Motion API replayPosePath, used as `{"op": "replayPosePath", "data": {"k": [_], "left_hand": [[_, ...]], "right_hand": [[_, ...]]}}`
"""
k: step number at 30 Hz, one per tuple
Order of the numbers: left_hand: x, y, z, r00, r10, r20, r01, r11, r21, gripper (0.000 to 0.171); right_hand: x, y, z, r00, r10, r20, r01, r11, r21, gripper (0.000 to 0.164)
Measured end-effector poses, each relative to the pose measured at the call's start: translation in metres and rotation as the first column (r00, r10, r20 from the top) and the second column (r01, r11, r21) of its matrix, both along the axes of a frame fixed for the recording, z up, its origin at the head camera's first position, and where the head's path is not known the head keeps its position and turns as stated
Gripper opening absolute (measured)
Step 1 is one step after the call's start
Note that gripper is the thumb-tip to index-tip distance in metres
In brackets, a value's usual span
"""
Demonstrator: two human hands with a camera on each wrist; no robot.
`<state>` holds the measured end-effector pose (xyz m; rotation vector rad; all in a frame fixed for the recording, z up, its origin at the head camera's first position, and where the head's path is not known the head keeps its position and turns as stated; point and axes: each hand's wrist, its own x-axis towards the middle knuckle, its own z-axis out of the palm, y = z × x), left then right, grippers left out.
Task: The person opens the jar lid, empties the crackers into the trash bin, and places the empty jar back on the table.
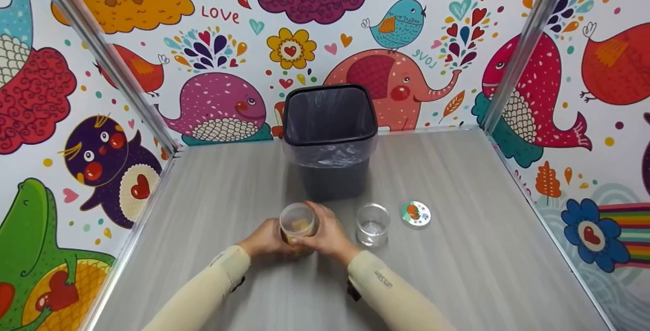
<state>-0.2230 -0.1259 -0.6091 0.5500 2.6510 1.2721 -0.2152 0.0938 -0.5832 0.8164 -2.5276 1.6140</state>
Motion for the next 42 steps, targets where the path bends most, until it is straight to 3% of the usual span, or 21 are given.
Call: {"op": "replayPosePath", "data": {"k": [3, 6, 11, 15, 19, 23, 28, 30, 33, 37, 42], "left_hand": [[0.001, 0.0, 0.001, 1.0, 0.005, 0.001, -0.005, 1.0, 0.001, 0.061], [0.001, 0.001, 0.001, 1.0, 0.001, 0.006, -0.001, 1.0, -0.005, 0.061], [0.0, 0.0, 0.0, 0.999, -0.009, -0.032, 0.009, 1.0, -0.023, 0.058], [-0.002, 0.0, -0.001, 0.998, -0.016, -0.067, 0.014, 0.999, -0.034, 0.054], [-0.002, 0.0, -0.003, 0.999, -0.004, -0.045, 0.002, 1.0, -0.029, 0.058], [0.0, 0.001, -0.004, 0.998, 0.008, -0.056, -0.01, 1.0, -0.028, 0.058], [0.0, 0.001, -0.002, 0.994, 0.013, -0.11, -0.018, 0.999, -0.047, 0.056], [-0.001, 0.001, -0.001, 0.992, 0.014, -0.128, -0.022, 0.998, -0.061, 0.057], [-0.002, 0.0, -0.001, 0.99, 0.013, -0.139, -0.026, 0.996, -0.088, 0.059], [0.0, 0.001, -0.001, 0.989, 0.006, -0.148, -0.02, 0.995, -0.097, 0.06], [0.001, 0.001, -0.001, 0.991, 0.007, -0.133, -0.016, 0.997, -0.07, 0.055]], "right_hand": [[0.003, -0.005, -0.003, 0.999, -0.05, -0.02, 0.049, 0.998, -0.042, 0.092], [0.002, -0.005, -0.002, 0.998, -0.046, -0.031, 0.045, 0.998, -0.041, 0.088], [-0.009, 0.005, 0.006, 0.995, 0.094, 0.038, -0.094, 0.996, 0.002, 0.086], [-0.022, 0.013, 0.015, 0.972, 0.205, 0.111, -0.21, 0.977, 0.032, 0.086], [-0.029, 0.016, 0.019, 0.955, 0.259, 0.144, -0.272, 0.96, 0.072, 0.087], [-0.018, 0.012, 0.028, 0.967, 0.207, 0.15, -0.214, 0.976, 0.034, 0.088], [-0.001, 0.001, 0.017, 0.996, 0.04, 0.077, -0.036, 0.998, -0.046, 0.088], [-0.002, -0.003, 0.004, 1.0, -0.019, 0.024, 0.02, 0.999, -0.042, 0.088], [0.0, -0.007, 0.004, 0.998, -0.059, -0.003, 0.058, 0.998, -0.024, 0.088], [-0.002, -0.002, 0.008, 0.999, -0.024, 0.025, 0.024, 0.999, 0.028, 0.089], [-0.018, 0.009, 0.016, 0.986, 0.144, 0.089, -0.15, 0.986, 0.068, 0.087]]}}
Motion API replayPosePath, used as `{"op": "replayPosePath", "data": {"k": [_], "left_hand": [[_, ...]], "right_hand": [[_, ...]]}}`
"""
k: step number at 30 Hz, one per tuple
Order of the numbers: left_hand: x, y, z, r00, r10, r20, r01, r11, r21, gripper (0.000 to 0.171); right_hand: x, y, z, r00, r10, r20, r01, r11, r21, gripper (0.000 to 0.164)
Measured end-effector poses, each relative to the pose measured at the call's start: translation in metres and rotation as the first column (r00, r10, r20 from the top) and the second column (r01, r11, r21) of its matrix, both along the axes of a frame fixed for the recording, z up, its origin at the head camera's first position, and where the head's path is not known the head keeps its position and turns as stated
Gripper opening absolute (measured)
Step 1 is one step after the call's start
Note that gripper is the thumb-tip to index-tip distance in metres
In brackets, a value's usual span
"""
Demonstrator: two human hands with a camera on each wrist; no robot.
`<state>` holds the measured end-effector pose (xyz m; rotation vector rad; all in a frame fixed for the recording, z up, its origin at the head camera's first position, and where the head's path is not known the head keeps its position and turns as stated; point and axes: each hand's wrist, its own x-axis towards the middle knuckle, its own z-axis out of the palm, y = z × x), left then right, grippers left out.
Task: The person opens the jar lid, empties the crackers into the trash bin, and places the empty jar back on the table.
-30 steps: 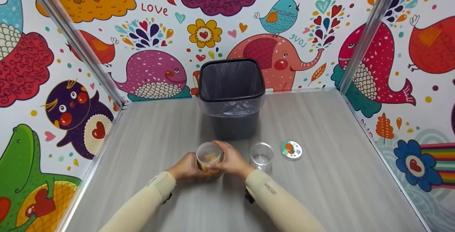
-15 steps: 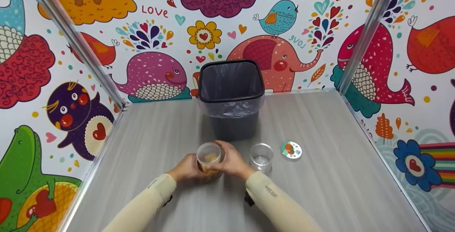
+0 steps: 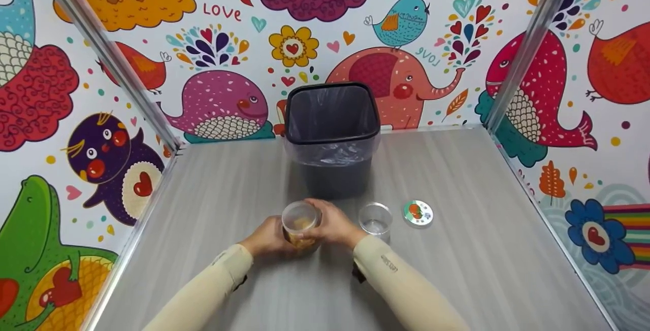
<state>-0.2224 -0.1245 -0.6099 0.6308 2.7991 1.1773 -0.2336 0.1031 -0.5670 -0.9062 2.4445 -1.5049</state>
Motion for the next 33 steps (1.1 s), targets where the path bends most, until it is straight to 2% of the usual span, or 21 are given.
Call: {"op": "replayPosePath", "data": {"k": [4, 8, 10, 14, 19, 23, 25, 28, 33], "left_hand": [[-0.001, 0.001, -0.001, 0.999, -0.009, 0.053, 0.007, 1.0, 0.03, 0.055], [-0.001, 0.001, -0.001, 0.995, -0.011, 0.101, 0.006, 0.999, 0.049, 0.057], [-0.001, 0.0, -0.001, 0.994, -0.009, 0.105, 0.003, 0.999, 0.054, 0.058], [-0.001, -0.001, 0.0, 0.995, -0.005, 0.104, 0.001, 0.999, 0.035, 0.058], [-0.002, -0.001, 0.002, 0.999, 0.006, 0.044, -0.006, 1.0, -0.005, 0.055], [-0.002, 0.0, 0.003, 1.0, 0.004, 0.014, -0.004, 1.0, -0.004, 0.054], [-0.002, 0.0, 0.002, 1.0, 0.004, 0.019, -0.004, 1.0, 0.0, 0.054], [-0.001, 0.0, 0.001, 1.0, 0.006, 0.03, -0.007, 1.0, 0.006, 0.054], [-0.002, -0.002, -0.001, 0.999, 0.008, 0.039, -0.007, 1.0, -0.011, 0.054]], "right_hand": [[-0.013, 0.007, 0.005, 0.991, 0.133, 0.032, -0.133, 0.991, 0.017, 0.085], [-0.016, 0.009, 0.006, 0.984, 0.175, 0.041, -0.176, 0.984, 0.027, 0.086], [-0.014, 0.008, 0.004, 0.989, 0.146, 0.03, -0.147, 0.989, 0.024, 0.088], [-0.001, 0.002, -0.004, 1.0, 0.0, 0.002, 0.0, 1.0, -0.014, 0.093], [0.014, -0.011, -0.016, 0.986, -0.151, -0.076, 0.144, 0.986, -0.086, 0.092], [0.018, -0.014, -0.017, 0.978, -0.19, -0.081, 0.183, 0.979, -0.092, 0.09], [0.016, -0.012, -0.014, 0.984, -0.165, -0.06, 0.16, 0.984, -0.08, 0.09], [0.008, -0.006, -0.009, 0.998, -0.067, 0.004, 0.067, 0.995, -0.077, 0.088], [-0.007, 0.001, -0.004, 0.993, 0.077, 0.086, -0.072, 0.996, -0.057, 0.088]]}}
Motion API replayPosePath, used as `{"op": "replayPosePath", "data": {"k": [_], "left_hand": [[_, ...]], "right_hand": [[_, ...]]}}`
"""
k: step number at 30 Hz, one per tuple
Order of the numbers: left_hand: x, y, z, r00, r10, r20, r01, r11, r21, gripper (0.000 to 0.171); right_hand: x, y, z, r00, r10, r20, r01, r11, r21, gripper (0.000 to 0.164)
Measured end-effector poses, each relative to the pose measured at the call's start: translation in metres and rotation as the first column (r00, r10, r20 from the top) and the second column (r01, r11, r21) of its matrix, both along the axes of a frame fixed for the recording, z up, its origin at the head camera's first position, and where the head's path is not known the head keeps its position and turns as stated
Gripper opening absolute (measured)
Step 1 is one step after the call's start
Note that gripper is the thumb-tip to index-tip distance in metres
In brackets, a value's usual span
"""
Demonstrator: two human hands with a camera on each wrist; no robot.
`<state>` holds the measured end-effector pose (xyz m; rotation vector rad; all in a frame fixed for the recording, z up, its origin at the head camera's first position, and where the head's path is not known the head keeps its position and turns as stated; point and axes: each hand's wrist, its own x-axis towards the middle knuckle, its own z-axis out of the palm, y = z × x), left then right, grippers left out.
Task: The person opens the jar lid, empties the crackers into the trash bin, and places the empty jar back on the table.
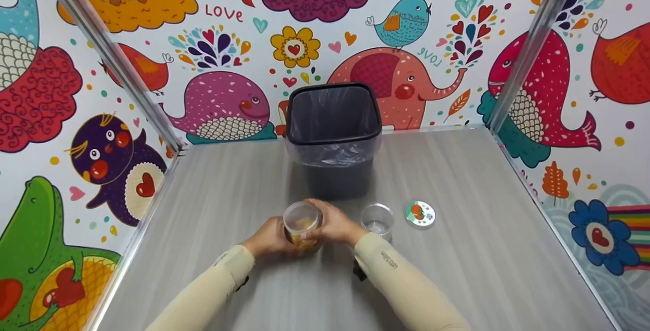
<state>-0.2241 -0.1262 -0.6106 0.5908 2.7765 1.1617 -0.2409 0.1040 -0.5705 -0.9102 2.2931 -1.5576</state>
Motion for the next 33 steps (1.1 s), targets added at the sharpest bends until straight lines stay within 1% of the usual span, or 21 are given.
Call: {"op": "replayPosePath", "data": {"k": [5, 12, 14, 15, 19, 21, 23, 27, 30, 33], "left_hand": [[0.001, 0.0, -0.001, 0.999, 0.011, 0.032, -0.012, 1.0, 0.027, 0.054], [0.005, 0.001, -0.006, 0.999, 0.035, 0.036, -0.037, 0.998, 0.055, 0.063], [0.005, 0.002, -0.006, 0.999, 0.039, 0.035, -0.041, 0.997, 0.059, 0.063], [0.005, 0.002, -0.006, 0.999, 0.039, 0.036, -0.041, 0.997, 0.061, 0.063], [0.005, 0.003, -0.006, 0.997, 0.037, 0.062, -0.041, 0.996, 0.075, 0.063], [0.005, 0.004, -0.006, 0.997, 0.033, 0.076, -0.039, 0.996, 0.078, 0.064], [0.005, 0.004, -0.006, 0.996, 0.028, 0.083, -0.035, 0.996, 0.079, 0.064], [0.005, 0.003, -0.004, 0.999, 0.008, 0.044, -0.011, 0.998, 0.069, 0.059], [0.005, 0.002, -0.002, 1.0, 0.002, 0.013, -0.003, 0.998, 0.07, 0.054], [0.005, 0.003, 0.0, 1.0, 0.003, 0.006, -0.003, 0.998, 0.062, 0.053]], "right_hand": [[-0.003, 0.003, 0.001, 1.0, 0.025, -0.001, -0.025, 0.999, 0.035, 0.088], [0.0, 0.001, 0.002, 0.999, 0.036, 0.001, -0.036, 0.999, 0.023, 0.086], [0.003, 0.001, 0.011, 0.998, 0.056, 0.008, -0.056, 0.998, 0.012, 0.085], [0.003, 0.001, 0.011, 0.998, 0.067, 0.012, -0.067, 0.998, 0.009, 0.084], [-0.003, 0.005, 0.01, 0.993, 0.113, 0.028, -0.113, 0.993, 0.017, 0.085], [-0.009, 0.007, 0.0, 0.993, 0.113, 0.025, -0.114, 0.993, 0.036, 0.088], [-0.007, 0.006, -0.002, 0.996, 0.088, 0.016, -0.089, 0.995, 0.044, 0.09], [0.006, 0.001, -0.005, 0.999, -0.036, -0.018, 0.036, 0.999, 0.003, 0.092], [0.016, -0.006, -0.008, 0.988, -0.136, -0.068, 0.133, 0.99, -0.043, 0.089], [0.022, -0.009, -0.011, 0.975, -0.193, -0.113, 0.186, 0.98, -0.069, 0.087]]}}
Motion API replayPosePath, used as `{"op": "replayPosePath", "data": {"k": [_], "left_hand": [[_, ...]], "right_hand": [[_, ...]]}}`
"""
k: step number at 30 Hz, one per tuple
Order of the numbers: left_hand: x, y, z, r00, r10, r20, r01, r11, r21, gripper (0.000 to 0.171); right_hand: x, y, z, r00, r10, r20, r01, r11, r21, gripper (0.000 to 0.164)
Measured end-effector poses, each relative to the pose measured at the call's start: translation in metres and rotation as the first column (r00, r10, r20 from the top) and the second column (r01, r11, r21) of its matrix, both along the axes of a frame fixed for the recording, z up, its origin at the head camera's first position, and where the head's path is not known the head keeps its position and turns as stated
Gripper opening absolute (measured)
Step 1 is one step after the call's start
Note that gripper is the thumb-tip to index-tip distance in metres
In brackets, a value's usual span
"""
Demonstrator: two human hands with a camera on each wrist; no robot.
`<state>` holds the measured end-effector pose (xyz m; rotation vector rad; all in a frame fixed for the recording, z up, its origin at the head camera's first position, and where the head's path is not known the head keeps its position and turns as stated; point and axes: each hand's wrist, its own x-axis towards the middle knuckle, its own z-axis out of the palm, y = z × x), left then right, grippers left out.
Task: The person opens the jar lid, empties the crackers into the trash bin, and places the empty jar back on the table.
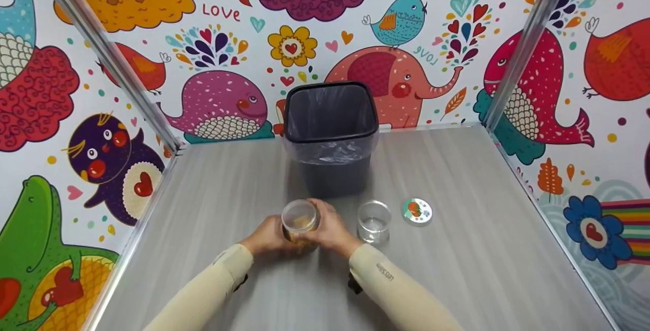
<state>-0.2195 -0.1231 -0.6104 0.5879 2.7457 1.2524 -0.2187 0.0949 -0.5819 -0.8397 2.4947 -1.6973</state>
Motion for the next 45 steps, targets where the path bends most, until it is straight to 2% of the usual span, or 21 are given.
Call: {"op": "replayPosePath", "data": {"k": [3, 6, 10, 13, 15, 17, 20, 23, 26, 28, 30, 33, 37, 39, 43, 45], "left_hand": [[0.0, 0.002, 0.001, 1.0, -0.006, -0.006, 0.006, 1.0, -0.024, 0.053], [0.0, 0.003, 0.0, 1.0, -0.012, -0.009, 0.012, 0.999, -0.038, 0.054], [0.0, 0.003, -0.001, 1.0, -0.018, 0.012, 0.018, 0.999, -0.035, 0.055], [0.0, 0.003, -0.002, 0.999, -0.013, 0.048, 0.014, 1.0, -0.022, 0.057], [-0.001, 0.002, -0.002, 0.999, -0.011, 0.049, 0.012, 1.0, -0.017, 0.057], [-0.002, 0.002, -0.002, 0.999, -0.01, 0.042, 0.011, 1.0, -0.021, 0.057], [-0.003, 0.001, -0.001, 1.0, -0.015, 0.014, 0.016, 0.999, -0.035, 0.056], [-0.003, 0.0, 0.0, 1.0, -0.011, -0.009, 0.01, 0.998, -0.055, 0.054], [-0.004, -0.001, 0.002, 0.999, -0.009, -0.04, 0.007, 0.998, -0.068, 0.052], [-0.005, -0.001, 0.002, 0.999, -0.007, -0.042, 0.004, 0.998, -0.07, 0.052], [-0.005, -0.001, 0.003, 0.999, -0.006, -0.034, 0.004, 0.998, -0.07, 0.052], [-0.004, -0.001, 0.002, 1.0, -0.003, -0.024, 0.001, 0.997, -0.075, 0.052], [-0.004, -0.001, 0.0, 1.0, -0.006, -0.026, 0.004, 0.997, -0.076, 0.053], [-0.003, -0.001, 0.0, 1.0, -0.009, -0.028, 0.007, 0.997, -0.074, 0.054], [-0.003, -0.002, -0.001, 1.0, -0.009, -0.019, 0.008, 0.998, -0.06, 0.055], [-0.003, -0.002, -0.001, 1.0, -0.003, -0.011, 0.003, 0.999, -0.054, 0.055]], "right_hand": [[0.0, 0.002, 0.001, 1.0, 0.004, 0.002, -0.004, 1.0, -0.002, 0.085], [-0.006, 0.01, 0.007, 0.992, 0.103, 0.072, -0.102, 0.995, -0.013, 0.084], [-0.019, 0.019, 0.014, 0.956, 0.253, 0.152, -0.257, 0.966, 0.013, 0.084], [-0.026, 0.022, 0.018, 0.936, 0.304, 0.174, -0.319, 0.946, 0.061, 0.085], [-0.027, 0.022, 0.019, 0.939, 0.299, 0.169, -0.317, 0.945, 0.086, 0.086], [-0.025, 0.02, 0.019, 0.951, 0.265, 0.159, -0.281, 0.956, 0.088, 0.088], [-0.016, 0.015, 0.014, 0.979, 0.162, 0.127, -0.171, 0.983, 0.063, 0.092], [-0.006, 0.008, 0.007, 0.996, 0.056, 0.075, -0.058, 0.998, 0.026, 0.091], [0.0, 0.001, 0.002, 1.0, -0.021, 0.01, 0.021, 1.0, 0.003, 0.087], [0.001, -0.001, 0.002, 0.999, -0.038, 0.003, 0.038, 0.999, -0.011, 0.086], [0.0, 0.0, 0.004, 0.999, -0.029, 0.017, 0.029, 1.0, -0.012, 0.085], [-0.004, 0.005, 0.009, 0.997, 0.049, 0.061, -0.049, 0.999, -0.009, 0.084], [-0.014, 0.011, 0.015, 0.977, 0.173, 0.126, -0.175, 0.984, 0.011, 0.083], [-0.019, 0.013, 0.018, 0.968, 0.206, 0.143, -0.215, 0.976, 0.044, 0.083], [-0.022, 0.016, 0.021, 0.966, 0.221, 0.136, -0.236, 0.966, 0.106, 0.085], [-0.02, 0.015, 0.02, 0.975, 0.188, 0.117, -0.201, 0.974, 0.109, 0.088]]}}
